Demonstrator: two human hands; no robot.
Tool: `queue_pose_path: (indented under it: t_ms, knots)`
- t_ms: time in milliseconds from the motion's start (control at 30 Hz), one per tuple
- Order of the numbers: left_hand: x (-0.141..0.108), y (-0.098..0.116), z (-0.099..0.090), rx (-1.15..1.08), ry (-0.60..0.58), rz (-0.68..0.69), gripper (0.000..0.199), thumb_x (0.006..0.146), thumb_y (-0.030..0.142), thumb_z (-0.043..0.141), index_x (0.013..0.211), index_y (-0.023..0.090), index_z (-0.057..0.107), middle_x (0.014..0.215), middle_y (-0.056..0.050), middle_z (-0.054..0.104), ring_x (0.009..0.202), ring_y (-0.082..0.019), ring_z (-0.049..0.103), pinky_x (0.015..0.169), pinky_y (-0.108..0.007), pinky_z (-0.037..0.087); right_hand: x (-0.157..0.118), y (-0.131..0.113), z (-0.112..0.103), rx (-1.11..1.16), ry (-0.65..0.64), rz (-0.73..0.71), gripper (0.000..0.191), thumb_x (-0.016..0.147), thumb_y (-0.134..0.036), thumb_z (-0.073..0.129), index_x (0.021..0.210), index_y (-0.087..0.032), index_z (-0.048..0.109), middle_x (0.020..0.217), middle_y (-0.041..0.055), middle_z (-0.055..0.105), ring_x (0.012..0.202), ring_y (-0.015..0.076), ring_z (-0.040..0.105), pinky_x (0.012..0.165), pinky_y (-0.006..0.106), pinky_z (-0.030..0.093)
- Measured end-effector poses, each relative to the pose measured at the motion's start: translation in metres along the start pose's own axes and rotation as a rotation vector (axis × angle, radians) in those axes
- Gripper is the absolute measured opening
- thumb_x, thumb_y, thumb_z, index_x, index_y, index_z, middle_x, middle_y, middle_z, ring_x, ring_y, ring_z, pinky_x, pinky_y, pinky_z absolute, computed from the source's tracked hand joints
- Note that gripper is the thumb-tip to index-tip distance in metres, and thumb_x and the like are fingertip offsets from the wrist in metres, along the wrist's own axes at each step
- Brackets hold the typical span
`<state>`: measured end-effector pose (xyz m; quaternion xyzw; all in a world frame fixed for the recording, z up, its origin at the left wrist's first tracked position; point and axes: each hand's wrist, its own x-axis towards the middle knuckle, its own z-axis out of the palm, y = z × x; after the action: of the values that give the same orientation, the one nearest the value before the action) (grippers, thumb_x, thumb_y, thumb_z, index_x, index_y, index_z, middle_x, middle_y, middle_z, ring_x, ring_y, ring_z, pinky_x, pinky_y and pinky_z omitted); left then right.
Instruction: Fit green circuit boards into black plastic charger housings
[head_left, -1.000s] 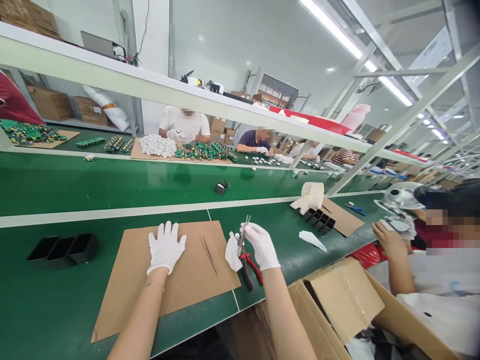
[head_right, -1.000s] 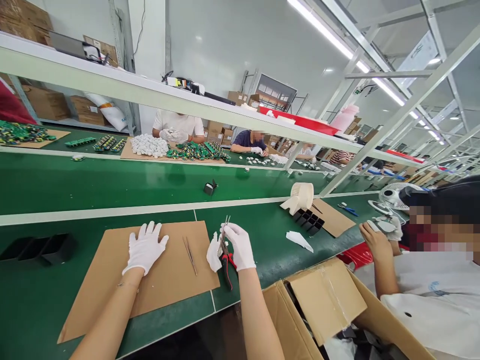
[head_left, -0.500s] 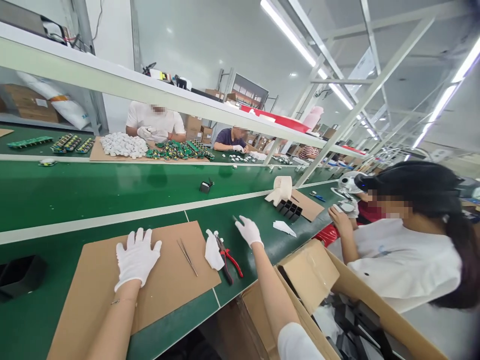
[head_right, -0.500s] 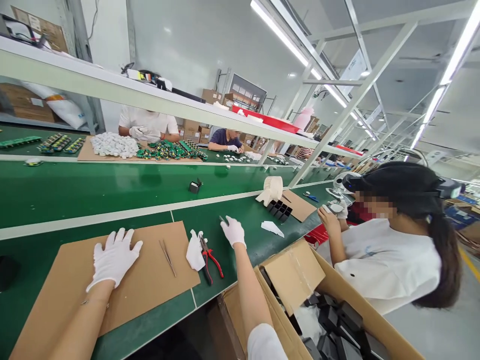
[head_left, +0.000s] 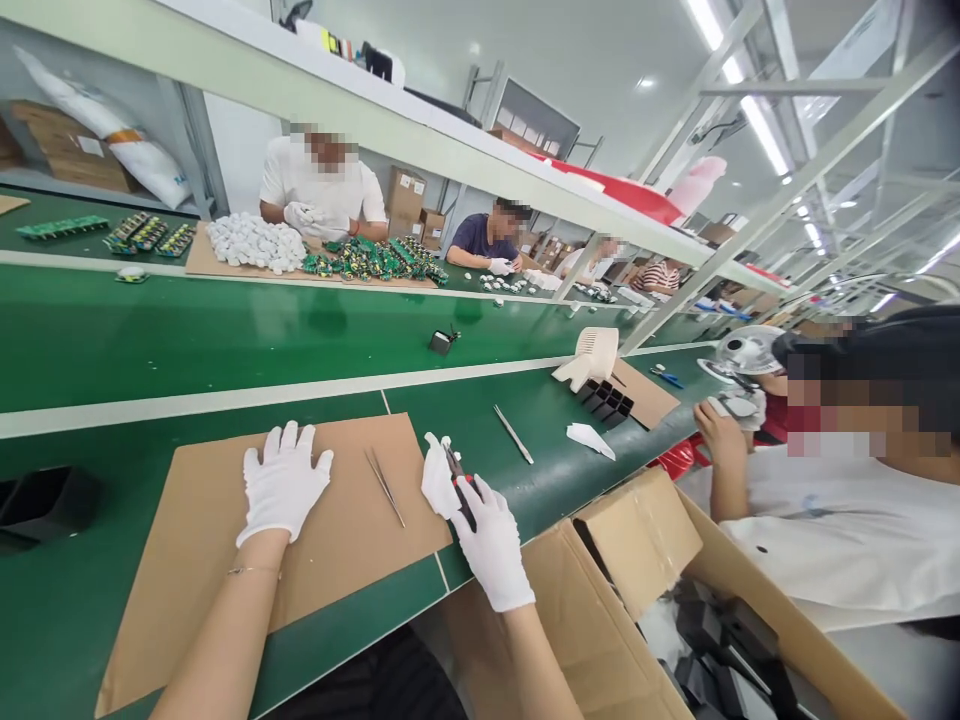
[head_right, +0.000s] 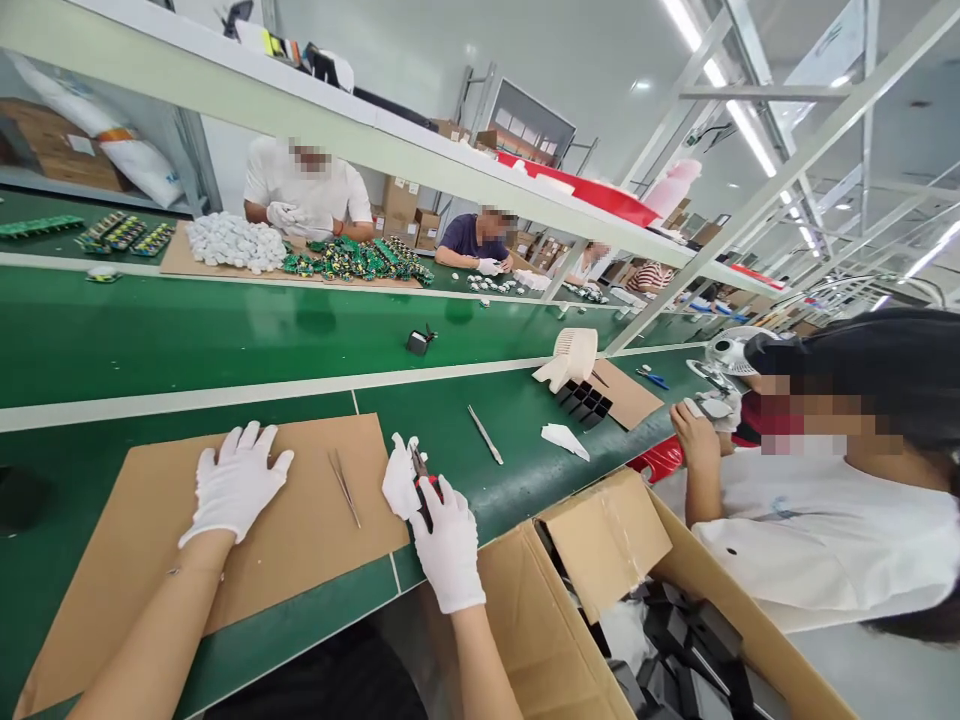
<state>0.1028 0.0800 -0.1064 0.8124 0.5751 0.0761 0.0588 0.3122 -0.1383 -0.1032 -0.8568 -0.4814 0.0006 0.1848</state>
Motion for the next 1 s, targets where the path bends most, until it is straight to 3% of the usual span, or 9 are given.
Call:
queue_pose_path:
  t_ms: [200,367,433,567,700,767,867,933,1000]
  knots:
    - [0.0,0.0,0.002,-0.006,0.026,0.013,0.059,0.091,0.043,0.024,0.141,0.017,0.04,0.153,-0.009,0.032,0.142,-0.028,0.021,0.112,-0.053,0.018,0.029,0.034,0.006,-0.186,0.168,0.07,0.043,0.087,-0.023,0.045,0.128,-0.022,0.058,0.131,0.0103,0.056,0.102,0.03,0.054,0.085,0.042,0.047]
    - [0.001,0.0,0.002,-0.042,0.023,0.012,0.059,0.09,0.042,0.026,0.14,0.016,0.041,0.152,-0.01,0.032,0.142,-0.028,0.022,0.112,-0.055,0.017,0.046,0.043,-0.004,-0.22,0.286,0.095,0.044,0.091,-0.023,0.037,0.13,-0.009,0.054,0.139,0.0217,0.045,0.124,0.0375,0.042,0.099,0.054,0.035]
    - [0.001,0.0,0.002,-0.048,0.023,0.012,0.058,0.09,0.043,0.027,0.14,0.016,0.041,0.152,-0.01,0.033,0.142,-0.028,0.022,0.113,-0.054,0.017,0.044,0.033,-0.001,-0.212,0.283,0.013,0.045,0.093,-0.026,0.037,0.133,-0.013,0.05,0.144,0.018,0.041,0.131,0.0343,0.036,0.105,0.053,0.031]
    - [0.0,0.0,0.0,-0.052,0.021,0.005,0.058,0.09,0.043,0.028,0.141,0.017,0.04,0.153,-0.009,0.031,0.143,-0.028,0.02,0.114,-0.054,0.016,0.044,0.028,0.018,-0.181,0.161,-0.281,0.044,0.094,-0.035,0.042,0.135,-0.02,0.049,0.147,0.0115,0.04,0.138,0.0281,0.032,0.11,0.047,0.029]
    - [-0.002,0.002,-0.004,-0.055,0.007,-0.002,0.058,0.09,0.043,0.03,0.141,0.018,0.039,0.153,-0.008,0.031,0.143,-0.027,0.021,0.115,-0.053,0.016,0.065,0.039,0.03,-0.152,0.197,-0.247,0.049,0.094,-0.037,0.039,0.133,-0.009,0.05,0.14,0.0205,0.047,0.137,0.0321,0.034,0.109,0.053,0.03]
    - [-0.002,0.003,-0.005,-0.061,0.0,-0.006,0.058,0.09,0.042,0.031,0.142,0.018,0.039,0.153,-0.008,0.031,0.143,-0.027,0.021,0.115,-0.053,0.016,0.069,0.028,0.028,-0.135,0.222,-0.238,0.049,0.095,-0.036,0.037,0.131,-0.006,0.051,0.139,0.0227,0.047,0.138,0.0334,0.033,0.109,0.055,0.029]
    - [-0.003,0.003,-0.006,-0.07,-0.003,-0.014,0.058,0.09,0.041,0.032,0.142,0.017,0.039,0.154,-0.009,0.03,0.143,-0.028,0.02,0.116,-0.053,0.015,0.053,-0.014,0.025,-0.086,0.186,-0.34,0.052,0.096,-0.038,0.035,0.14,-0.011,0.042,0.145,0.0164,0.042,0.139,0.0283,0.032,0.11,0.048,0.032]
    - [-0.003,0.003,-0.005,-0.07,-0.003,-0.016,0.058,0.09,0.041,0.032,0.142,0.017,0.038,0.154,-0.008,0.029,0.143,-0.027,0.02,0.116,-0.054,0.014,0.034,-0.047,0.028,-0.034,-0.012,-0.523,0.059,0.095,-0.04,0.039,0.149,-0.022,0.026,0.155,0.008,0.026,0.143,0.0281,0.022,0.113,0.051,0.027]
    - [-0.005,0.003,-0.006,-0.063,-0.005,-0.014,0.058,0.09,0.041,0.031,0.143,0.018,0.037,0.154,-0.007,0.028,0.143,-0.027,0.021,0.116,-0.055,0.014,0.018,-0.071,0.034,-0.028,-0.173,-0.636,0.066,0.091,-0.049,0.045,0.15,-0.032,0.02,0.157,0.0017,0.021,0.144,0.0314,0.02,0.113,0.058,0.022]
